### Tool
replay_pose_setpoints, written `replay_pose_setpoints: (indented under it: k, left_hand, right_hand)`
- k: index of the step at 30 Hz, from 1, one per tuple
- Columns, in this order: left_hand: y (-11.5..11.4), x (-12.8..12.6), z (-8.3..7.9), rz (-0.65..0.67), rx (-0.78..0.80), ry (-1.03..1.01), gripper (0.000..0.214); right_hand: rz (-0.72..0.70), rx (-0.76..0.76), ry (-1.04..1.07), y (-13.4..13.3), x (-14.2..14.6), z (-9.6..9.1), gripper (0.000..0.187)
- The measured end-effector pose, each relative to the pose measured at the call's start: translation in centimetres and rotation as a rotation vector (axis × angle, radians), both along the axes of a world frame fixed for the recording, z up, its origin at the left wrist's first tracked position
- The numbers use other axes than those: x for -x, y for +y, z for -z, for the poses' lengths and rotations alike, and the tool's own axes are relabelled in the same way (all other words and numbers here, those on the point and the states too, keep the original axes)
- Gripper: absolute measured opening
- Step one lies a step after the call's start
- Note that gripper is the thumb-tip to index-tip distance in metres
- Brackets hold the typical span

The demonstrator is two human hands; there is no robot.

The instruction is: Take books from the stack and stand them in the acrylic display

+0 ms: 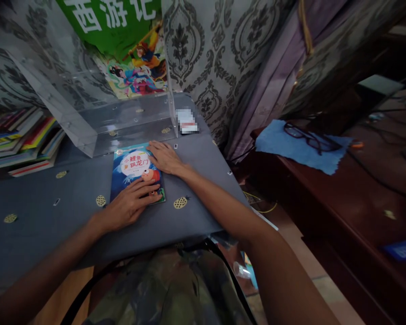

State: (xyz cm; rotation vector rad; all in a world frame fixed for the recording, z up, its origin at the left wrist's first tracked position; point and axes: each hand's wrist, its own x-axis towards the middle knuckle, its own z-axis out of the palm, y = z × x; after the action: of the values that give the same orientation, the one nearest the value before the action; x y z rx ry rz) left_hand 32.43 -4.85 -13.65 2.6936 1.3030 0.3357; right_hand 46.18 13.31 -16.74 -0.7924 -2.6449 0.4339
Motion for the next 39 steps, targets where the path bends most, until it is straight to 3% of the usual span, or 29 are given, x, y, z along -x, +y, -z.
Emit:
replay_pose_setpoints:
  k: [14,26,33,39]
  left_hand:
    - [0.0,0.0,-0.2,-0.003,0.057,0.113,0.064]
    - [0.0,-0.1,0.5,0.019,-0.013,0.013,0.056]
    - [-0.1,-0.2,0.4,-0.01,-0.056,-0.057,0.048]
    - [-0.2,0.2,0.5,-0.141,-0.103,-0.344,0.036]
  right_hand:
    - [0.004,0.004,-0.019,0.0,0.1,-0.1,0.044]
    - [-0.01,-0.022,-0.045,-0.2,-0.4,0.1,0.047]
    - [0.051,-0.008,-0.063,-2.7,-0.9,-0.1,0.046]
    - [0.024,-0.046,-0.022,-6.6,-3.3,0.7,0.046]
